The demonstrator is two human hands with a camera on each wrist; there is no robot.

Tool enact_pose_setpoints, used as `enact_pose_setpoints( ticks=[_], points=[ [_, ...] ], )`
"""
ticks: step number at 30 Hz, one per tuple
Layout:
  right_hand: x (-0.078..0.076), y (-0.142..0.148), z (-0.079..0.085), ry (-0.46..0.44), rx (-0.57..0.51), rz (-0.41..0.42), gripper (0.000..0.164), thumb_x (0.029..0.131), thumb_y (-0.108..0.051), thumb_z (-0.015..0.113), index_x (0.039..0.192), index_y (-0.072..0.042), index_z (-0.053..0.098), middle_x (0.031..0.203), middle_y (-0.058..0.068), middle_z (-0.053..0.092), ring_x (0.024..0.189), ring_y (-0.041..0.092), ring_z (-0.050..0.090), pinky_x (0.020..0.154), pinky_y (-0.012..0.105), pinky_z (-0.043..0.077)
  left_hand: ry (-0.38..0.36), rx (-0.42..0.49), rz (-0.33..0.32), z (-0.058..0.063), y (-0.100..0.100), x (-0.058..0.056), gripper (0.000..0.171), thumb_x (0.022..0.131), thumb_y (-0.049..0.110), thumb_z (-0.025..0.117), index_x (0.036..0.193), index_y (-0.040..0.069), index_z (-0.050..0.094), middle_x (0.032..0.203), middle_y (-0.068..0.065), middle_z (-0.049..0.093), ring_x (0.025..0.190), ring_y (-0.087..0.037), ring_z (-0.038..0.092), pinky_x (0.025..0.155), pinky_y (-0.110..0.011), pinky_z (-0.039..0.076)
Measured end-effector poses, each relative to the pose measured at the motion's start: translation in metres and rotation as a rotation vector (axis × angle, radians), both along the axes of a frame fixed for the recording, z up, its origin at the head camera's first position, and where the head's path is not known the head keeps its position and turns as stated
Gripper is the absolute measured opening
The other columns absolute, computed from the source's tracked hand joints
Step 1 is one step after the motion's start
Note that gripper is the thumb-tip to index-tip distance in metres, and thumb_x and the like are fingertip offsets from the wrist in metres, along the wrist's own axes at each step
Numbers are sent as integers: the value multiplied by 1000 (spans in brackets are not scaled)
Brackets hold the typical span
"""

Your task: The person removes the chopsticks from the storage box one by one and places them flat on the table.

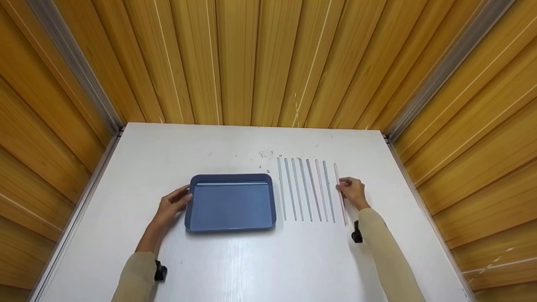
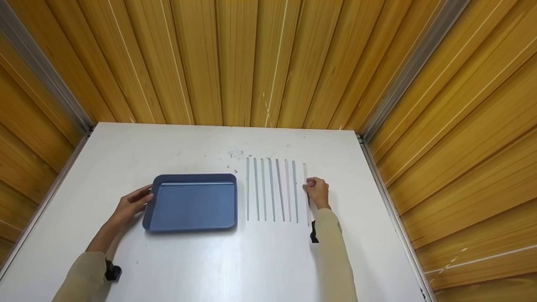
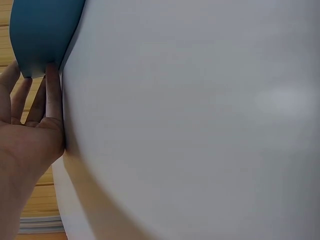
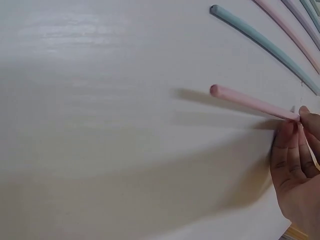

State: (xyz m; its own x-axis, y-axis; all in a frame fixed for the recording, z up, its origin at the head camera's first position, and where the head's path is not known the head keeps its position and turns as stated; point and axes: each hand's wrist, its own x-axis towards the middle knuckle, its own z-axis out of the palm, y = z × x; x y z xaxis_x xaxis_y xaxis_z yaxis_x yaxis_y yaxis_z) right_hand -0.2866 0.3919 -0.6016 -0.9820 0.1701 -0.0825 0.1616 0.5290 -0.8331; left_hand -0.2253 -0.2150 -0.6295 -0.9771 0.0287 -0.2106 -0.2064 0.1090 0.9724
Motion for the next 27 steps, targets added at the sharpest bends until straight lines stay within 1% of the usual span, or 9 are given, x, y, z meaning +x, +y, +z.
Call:
enact_pose_setpoints(
  ticks=[4,9,12,17,20,24,27],
  points=[
    [-5,-5,-1,12,53,-10,32,95,-3,67,122,13,65,104,26,71,71,7,65,60,17,59,10,4,-7,1,-1,0,62,100,29,68,154,7,45,157,-22,46,118,-2,58,91,-14,55],
    [-7,-10,-3,48,89,-8,29,94,0,67,119,14,67,100,28,71,67,7,64,56,14,55,0,1,-3,0,0,1,61,100,28,68,153,9,47,156,-21,48,113,2,58,91,-14,55],
    [-7,-13,-3,57,92,-10,27,94,1,67,118,14,68,100,28,70,68,8,64,56,12,53,-2,1,7,0,0,1,61,100,28,69,153,9,47,156,-21,48,113,1,58,89,-14,55],
    [-10,-14,-5,64,101,-27,26,94,0,68,116,13,69,101,28,71,67,7,65,56,10,51,-6,-9,7,2,1,0,64,100,31,68,154,7,45,157,-23,45,120,-5,59,89,-14,55],
    [-11,-13,-5,65,108,-32,25,94,-1,68,116,13,69,99,28,72,65,6,65,54,10,50,-11,-22,11,2,1,-1,63,100,31,69,154,8,45,156,-22,47,125,-12,59,89,-14,54],
    [-10,-13,0,80,115,-19,25,95,-1,68,115,14,69,98,29,71,63,8,64,51,11,48,-15,-35,15,2,1,-2,62,99,30,69,153,9,47,156,-20,48,132,-20,56,90,-15,54],
    [-11,-15,5,104,137,1,25,95,0,66,115,14,69,97,31,72,62,7,62,49,11,46,-21,-29,11,1,1,-2,63,99,30,70,154,9,46,157,-20,47,134,-21,55,91,-15,55]
  ],
)
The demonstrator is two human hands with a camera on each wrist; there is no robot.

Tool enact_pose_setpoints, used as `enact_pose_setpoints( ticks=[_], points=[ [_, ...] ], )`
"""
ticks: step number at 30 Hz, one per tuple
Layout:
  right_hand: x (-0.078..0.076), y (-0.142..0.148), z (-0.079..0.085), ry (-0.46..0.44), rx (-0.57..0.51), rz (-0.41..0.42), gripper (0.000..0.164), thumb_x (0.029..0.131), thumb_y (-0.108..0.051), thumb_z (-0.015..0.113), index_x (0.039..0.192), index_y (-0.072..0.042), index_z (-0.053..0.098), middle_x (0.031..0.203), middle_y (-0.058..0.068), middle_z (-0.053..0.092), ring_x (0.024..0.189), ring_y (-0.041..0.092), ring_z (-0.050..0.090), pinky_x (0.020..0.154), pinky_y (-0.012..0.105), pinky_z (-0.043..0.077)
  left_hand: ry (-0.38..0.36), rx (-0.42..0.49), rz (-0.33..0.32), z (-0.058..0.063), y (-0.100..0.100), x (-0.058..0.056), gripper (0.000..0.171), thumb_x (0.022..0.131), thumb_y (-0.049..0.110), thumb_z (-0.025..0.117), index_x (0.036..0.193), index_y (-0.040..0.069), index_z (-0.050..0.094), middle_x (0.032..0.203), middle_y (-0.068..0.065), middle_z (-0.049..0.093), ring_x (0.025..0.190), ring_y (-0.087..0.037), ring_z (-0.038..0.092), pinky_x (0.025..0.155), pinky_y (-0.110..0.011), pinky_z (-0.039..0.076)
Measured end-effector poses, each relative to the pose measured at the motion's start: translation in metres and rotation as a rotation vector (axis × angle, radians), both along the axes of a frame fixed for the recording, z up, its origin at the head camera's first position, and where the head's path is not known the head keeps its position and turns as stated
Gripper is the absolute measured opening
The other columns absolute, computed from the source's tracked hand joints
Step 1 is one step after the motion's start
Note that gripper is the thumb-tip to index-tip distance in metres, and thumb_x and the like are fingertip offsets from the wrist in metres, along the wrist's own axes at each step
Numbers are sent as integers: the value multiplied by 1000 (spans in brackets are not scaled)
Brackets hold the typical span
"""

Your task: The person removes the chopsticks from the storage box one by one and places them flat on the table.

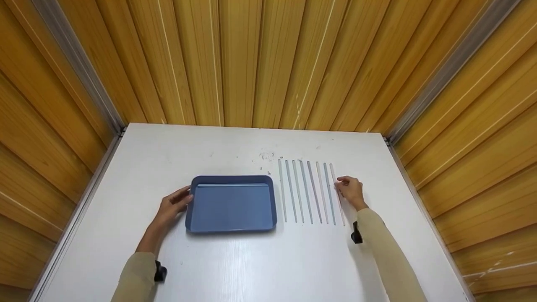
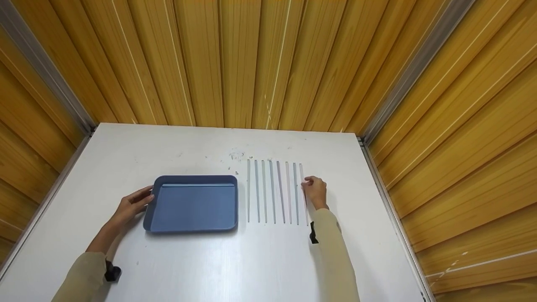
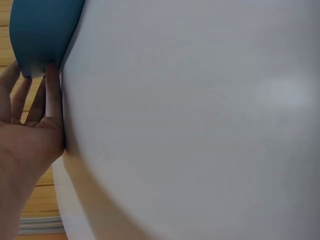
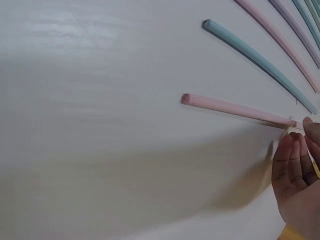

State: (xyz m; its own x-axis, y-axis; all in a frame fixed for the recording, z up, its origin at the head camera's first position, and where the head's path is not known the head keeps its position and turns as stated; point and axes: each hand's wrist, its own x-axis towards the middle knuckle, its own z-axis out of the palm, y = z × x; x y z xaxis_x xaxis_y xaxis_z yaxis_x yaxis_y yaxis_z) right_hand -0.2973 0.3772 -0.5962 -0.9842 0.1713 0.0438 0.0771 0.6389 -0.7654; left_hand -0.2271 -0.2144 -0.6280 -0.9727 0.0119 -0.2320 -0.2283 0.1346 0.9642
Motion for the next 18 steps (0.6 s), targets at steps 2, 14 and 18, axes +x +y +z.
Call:
enact_pose_setpoints(
  ticks=[2,14,18],
  points=[
    [-1,-1,3,23,8,14,24,94,0,66,114,13,69,96,31,72,62,7,63,48,10,46,-7,12,3,0,0,0,63,99,30,70,153,9,47,157,-20,47,131,-18,57,91,-15,55],
    [-14,-45,34,148,-9,184,22,92,4,69,112,14,70,96,31,71,89,44,71,54,8,48,5,31,-11,2,-1,0,61,100,29,68,154,9,46,156,-20,47,114,-1,58,90,-14,55],
    [-12,-67,38,145,-34,264,23,93,2,70,113,12,70,97,30,71,86,38,71,54,8,50,12,30,-12,0,-1,1,63,100,31,68,154,8,45,156,-22,46,116,-2,58,90,-14,55]
  ],
)
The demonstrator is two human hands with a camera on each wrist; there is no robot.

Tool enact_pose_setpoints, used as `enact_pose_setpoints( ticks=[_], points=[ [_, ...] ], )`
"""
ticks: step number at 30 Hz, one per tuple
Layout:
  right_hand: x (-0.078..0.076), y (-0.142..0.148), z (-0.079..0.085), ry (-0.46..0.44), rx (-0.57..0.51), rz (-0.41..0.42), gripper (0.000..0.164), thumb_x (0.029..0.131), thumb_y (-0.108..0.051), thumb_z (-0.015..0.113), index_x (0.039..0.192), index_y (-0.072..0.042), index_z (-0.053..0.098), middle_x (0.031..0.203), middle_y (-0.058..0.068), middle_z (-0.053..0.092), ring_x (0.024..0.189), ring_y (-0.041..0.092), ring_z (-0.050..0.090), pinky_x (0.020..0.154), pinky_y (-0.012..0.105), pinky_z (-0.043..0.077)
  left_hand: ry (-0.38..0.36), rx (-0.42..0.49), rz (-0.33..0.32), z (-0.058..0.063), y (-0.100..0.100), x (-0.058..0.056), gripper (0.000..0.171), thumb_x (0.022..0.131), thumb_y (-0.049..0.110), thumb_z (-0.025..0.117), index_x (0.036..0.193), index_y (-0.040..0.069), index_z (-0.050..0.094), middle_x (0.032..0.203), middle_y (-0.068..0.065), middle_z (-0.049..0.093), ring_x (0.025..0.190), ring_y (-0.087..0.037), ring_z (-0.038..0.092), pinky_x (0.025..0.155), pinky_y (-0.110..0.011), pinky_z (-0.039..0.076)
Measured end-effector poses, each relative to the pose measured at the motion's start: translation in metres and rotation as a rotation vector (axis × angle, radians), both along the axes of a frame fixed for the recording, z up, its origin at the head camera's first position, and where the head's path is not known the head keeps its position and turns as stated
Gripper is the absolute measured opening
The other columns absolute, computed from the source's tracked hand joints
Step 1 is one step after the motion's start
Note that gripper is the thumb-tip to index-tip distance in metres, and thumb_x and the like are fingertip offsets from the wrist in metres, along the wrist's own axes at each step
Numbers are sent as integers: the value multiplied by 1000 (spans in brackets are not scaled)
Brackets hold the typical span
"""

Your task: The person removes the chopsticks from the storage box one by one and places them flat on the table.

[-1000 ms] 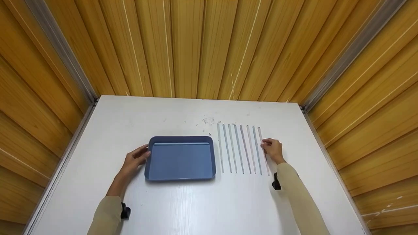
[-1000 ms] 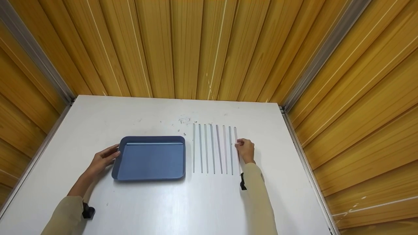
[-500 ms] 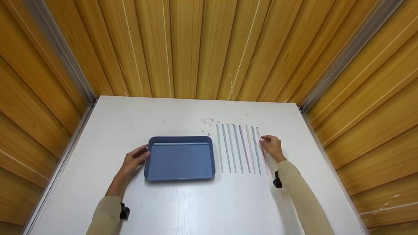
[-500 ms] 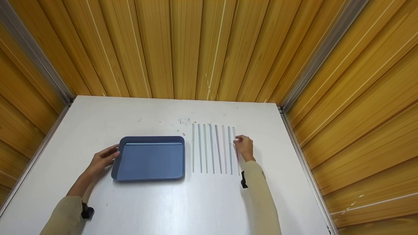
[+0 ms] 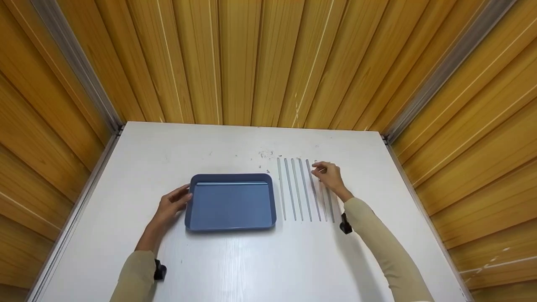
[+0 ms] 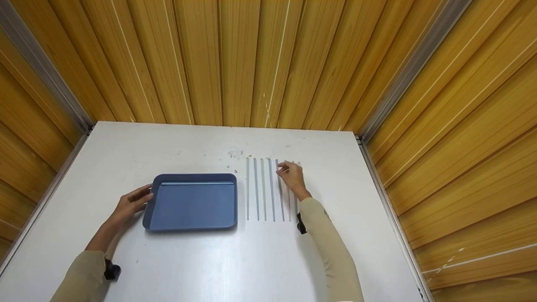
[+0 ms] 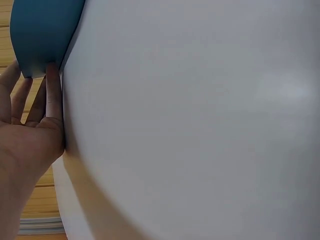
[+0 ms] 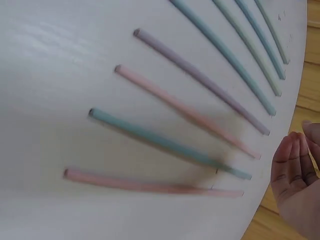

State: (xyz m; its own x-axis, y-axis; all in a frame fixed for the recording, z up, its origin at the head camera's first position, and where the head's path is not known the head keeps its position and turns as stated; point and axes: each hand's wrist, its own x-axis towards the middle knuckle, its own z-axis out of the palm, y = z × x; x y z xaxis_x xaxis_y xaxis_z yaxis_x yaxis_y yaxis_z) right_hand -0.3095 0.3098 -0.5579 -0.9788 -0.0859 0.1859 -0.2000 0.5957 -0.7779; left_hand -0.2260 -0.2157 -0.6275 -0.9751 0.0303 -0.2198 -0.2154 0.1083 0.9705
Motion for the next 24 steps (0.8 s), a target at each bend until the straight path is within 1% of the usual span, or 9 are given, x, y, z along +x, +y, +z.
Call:
enact_pose_setpoints(
  ticks=[2,6,10,14,17,19,22,24],
  points=[
    [0,-12,3,4,-14,48,23,93,1,70,113,12,70,98,29,71,86,39,71,56,8,50,-3,2,0,0,0,0,64,100,31,68,155,8,44,157,-22,46,119,-5,58,90,-15,55],
    [-2,-37,9,16,-41,124,22,93,1,71,112,12,71,98,29,72,86,41,71,57,9,50,-9,17,9,0,0,-1,63,100,28,68,155,9,45,157,-21,46,117,-2,58,91,-15,55],
    [-5,-61,16,33,-56,192,22,92,0,72,111,10,72,95,28,73,84,41,72,55,9,49,6,26,13,2,2,0,59,101,24,67,154,7,46,155,-23,48,114,0,59,90,-15,55],
    [-5,-86,22,50,-47,285,21,93,-1,72,112,8,73,95,26,74,84,41,72,56,11,50,13,21,18,2,3,0,59,101,23,67,153,6,46,154,-24,48,112,0,59,88,-15,55],
    [-4,-105,25,52,-20,351,20,94,-3,72,112,5,74,95,24,75,83,40,72,58,13,52,10,25,18,2,3,0,59,101,23,67,153,6,46,155,-24,48,111,2,60,88,-15,55],
    [-3,-117,26,52,-3,394,19,94,-3,71,112,4,74,94,23,75,82,38,72,58,17,54,5,30,22,1,3,0,59,100,24,68,153,7,47,155,-23,48,110,2,60,88,-15,55],
    [-1,-135,26,55,32,458,20,94,-3,71,112,4,74,94,22,75,83,37,72,67,28,61,-6,33,23,0,2,0,58,100,24,68,153,9,48,155,-21,49,109,2,59,88,-14,55],
    [0,-147,26,52,44,491,20,94,-3,71,112,5,73,94,22,75,84,36,72,73,36,62,-7,32,23,0,1,1,58,101,24,68,153,9,48,155,-21,49,110,2,59,88,-14,54]
  ],
)
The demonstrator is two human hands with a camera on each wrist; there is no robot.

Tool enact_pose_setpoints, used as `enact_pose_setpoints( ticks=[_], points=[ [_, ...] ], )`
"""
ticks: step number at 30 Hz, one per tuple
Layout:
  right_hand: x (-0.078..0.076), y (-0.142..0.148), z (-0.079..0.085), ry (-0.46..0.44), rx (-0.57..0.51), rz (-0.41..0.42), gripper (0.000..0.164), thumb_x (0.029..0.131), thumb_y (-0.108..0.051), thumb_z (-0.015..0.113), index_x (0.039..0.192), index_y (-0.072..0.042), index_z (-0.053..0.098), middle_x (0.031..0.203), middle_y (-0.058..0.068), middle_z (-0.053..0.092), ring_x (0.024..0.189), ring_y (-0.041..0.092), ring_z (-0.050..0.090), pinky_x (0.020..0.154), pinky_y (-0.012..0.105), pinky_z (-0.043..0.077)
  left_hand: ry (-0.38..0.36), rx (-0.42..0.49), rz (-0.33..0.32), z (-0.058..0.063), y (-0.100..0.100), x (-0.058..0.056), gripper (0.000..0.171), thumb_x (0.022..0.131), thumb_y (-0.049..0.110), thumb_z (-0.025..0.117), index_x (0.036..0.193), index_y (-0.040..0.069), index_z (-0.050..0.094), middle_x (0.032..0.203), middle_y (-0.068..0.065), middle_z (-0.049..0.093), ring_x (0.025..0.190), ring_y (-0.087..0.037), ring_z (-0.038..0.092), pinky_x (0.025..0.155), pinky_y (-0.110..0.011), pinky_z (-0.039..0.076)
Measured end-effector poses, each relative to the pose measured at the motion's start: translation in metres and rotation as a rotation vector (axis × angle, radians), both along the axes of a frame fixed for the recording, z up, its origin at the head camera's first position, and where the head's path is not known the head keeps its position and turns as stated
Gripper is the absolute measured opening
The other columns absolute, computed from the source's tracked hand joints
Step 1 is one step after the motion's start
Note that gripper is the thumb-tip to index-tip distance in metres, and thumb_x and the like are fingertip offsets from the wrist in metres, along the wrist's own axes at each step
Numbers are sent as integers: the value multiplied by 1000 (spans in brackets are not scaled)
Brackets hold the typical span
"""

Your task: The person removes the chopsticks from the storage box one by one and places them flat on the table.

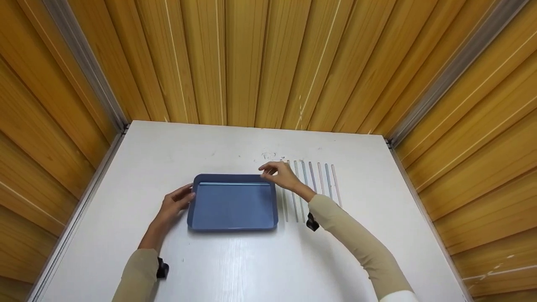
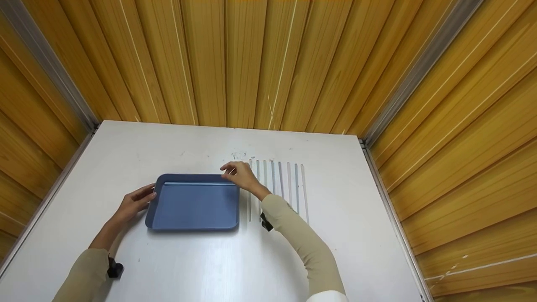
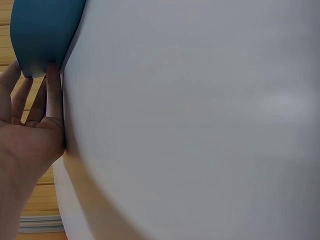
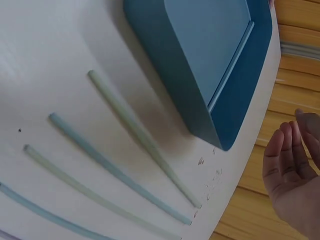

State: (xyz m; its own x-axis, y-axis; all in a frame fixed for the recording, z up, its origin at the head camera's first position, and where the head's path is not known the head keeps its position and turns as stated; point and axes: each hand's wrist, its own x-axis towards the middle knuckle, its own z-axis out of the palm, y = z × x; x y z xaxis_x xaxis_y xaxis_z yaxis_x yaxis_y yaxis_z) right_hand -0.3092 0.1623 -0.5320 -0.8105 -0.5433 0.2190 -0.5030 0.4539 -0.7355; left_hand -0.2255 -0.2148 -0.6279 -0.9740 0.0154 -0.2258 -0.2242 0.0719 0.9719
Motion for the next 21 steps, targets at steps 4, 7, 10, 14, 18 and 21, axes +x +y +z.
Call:
enact_pose_setpoints(
  ticks=[4,7,10,14,18,21],
  points=[
    [0,-23,-1,-25,9,35,22,92,-1,72,112,8,73,95,23,75,85,37,71,79,42,62,20,-7,-4,-1,0,0,59,100,26,68,153,7,47,154,-23,49,110,1,59,86,-15,54],
    [1,-38,-4,-28,23,54,24,91,-1,73,113,9,72,96,23,75,86,37,72,79,39,62,37,-20,-10,-2,1,0,60,100,27,68,153,7,47,154,-23,49,115,-4,60,86,-15,55],
    [4,-51,-7,-34,48,79,24,91,-1,74,113,8,72,98,22,76,87,35,72,78,31,61,44,-24,-14,-3,1,-1,60,100,27,68,153,7,47,154,-23,49,122,-11,60,88,-15,55],
    [9,-66,-12,-60,73,118,23,91,0,73,113,9,72,99,22,76,89,34,73,76,23,59,37,-25,-11,-4,1,-1,60,100,27,68,153,7,47,155,-22,49,122,-10,60,88,-15,55],
    [9,-82,-19,-56,82,147,22,91,2,72,112,9,72,98,22,77,90,35,73,78,22,59,39,-20,10,-4,1,-1,58,100,25,69,151,7,49,154,-22,50,115,-3,60,87,-15,56],
    [9,-91,-26,-50,94,155,21,91,4,71,112,9,72,100,22,76,93,35,73,82,26,61,50,-9,9,-4,2,-1,59,100,26,69,151,6,49,154,-23,50,113,-1,60,87,-15,56]
  ],
)
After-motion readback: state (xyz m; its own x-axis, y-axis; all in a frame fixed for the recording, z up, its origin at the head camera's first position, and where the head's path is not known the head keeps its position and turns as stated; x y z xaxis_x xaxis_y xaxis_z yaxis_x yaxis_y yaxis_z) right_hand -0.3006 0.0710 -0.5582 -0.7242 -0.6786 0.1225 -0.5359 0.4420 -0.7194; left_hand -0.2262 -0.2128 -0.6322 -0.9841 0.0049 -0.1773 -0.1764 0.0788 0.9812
